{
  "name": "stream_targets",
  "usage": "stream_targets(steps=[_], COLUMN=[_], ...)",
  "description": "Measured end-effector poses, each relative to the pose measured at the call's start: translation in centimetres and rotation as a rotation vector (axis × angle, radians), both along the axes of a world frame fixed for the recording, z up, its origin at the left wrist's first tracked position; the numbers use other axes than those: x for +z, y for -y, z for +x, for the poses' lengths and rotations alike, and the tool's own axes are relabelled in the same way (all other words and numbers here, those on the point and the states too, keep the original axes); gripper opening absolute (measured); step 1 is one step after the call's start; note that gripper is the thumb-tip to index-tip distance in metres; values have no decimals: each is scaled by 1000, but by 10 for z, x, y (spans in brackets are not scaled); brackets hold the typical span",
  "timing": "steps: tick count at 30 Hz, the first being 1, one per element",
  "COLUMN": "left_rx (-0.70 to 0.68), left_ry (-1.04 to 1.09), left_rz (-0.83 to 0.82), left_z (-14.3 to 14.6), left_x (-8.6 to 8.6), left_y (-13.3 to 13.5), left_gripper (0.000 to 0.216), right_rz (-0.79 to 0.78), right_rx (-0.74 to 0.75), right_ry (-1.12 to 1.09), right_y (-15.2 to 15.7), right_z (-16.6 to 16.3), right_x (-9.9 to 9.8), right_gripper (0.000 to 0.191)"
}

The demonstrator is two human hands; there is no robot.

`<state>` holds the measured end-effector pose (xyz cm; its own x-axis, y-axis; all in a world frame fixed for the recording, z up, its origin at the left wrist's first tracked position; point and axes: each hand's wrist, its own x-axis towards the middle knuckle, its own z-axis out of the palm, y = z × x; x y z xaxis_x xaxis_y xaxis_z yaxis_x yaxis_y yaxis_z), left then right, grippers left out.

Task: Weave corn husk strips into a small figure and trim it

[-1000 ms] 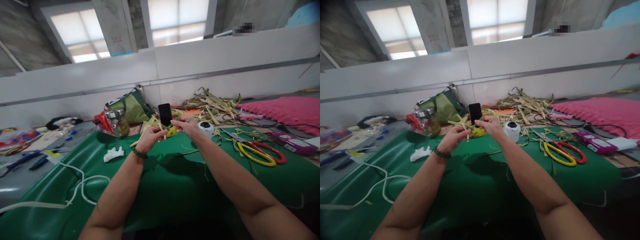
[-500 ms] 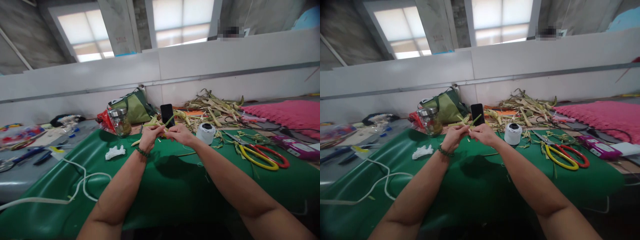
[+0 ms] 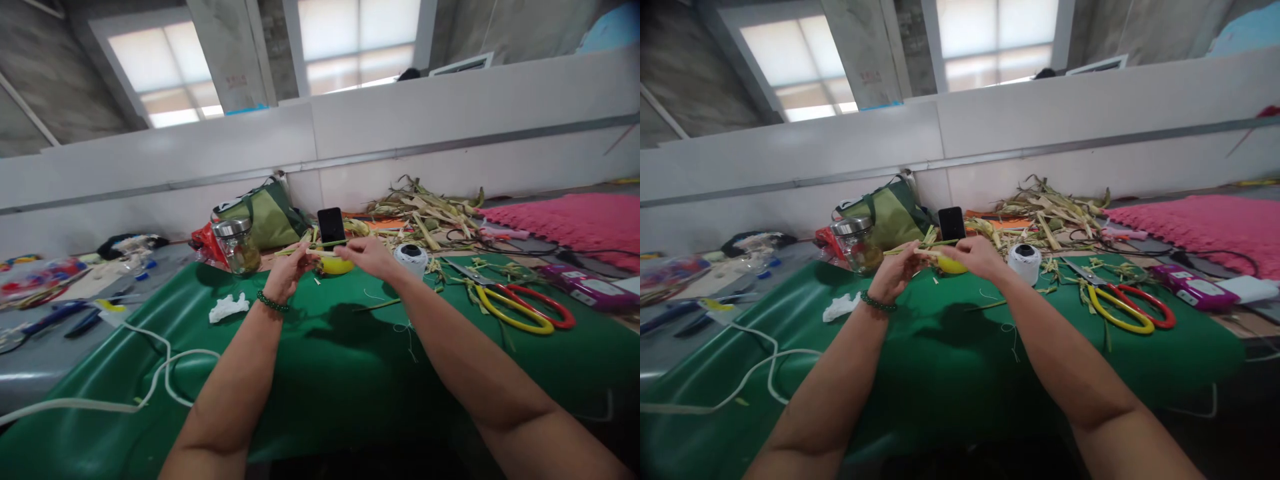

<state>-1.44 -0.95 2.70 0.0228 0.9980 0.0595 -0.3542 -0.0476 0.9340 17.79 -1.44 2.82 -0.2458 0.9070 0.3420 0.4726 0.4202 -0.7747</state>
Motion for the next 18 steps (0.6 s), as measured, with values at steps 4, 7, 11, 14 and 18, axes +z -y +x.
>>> stream_targets(steps=[4,7,11,14,18], left_rx=[-49,-88,-81,-82,-50], left_ry=[-64,-76,-97,-148,-173], left_rz=[18,30,19,83,161], left_z=[5,7,11,12,7], left_x=[2,1,-3,-5,-5], left_y=[5,6,8,10,8], left_gripper=[18,16,21,28,33], right_rz=[-297,-430,-328,-158,-74], right_rx=[-49,46,21,21,-7], right_ry=[-338,-592,-689,-608,-592], right_y=[-8,-14,-17,-12,-6], right_z=[-7,-9,-11,-14,-15], right_x=[-6,-9,-13,-13,-11], right_gripper=[46,29,25,25,25])
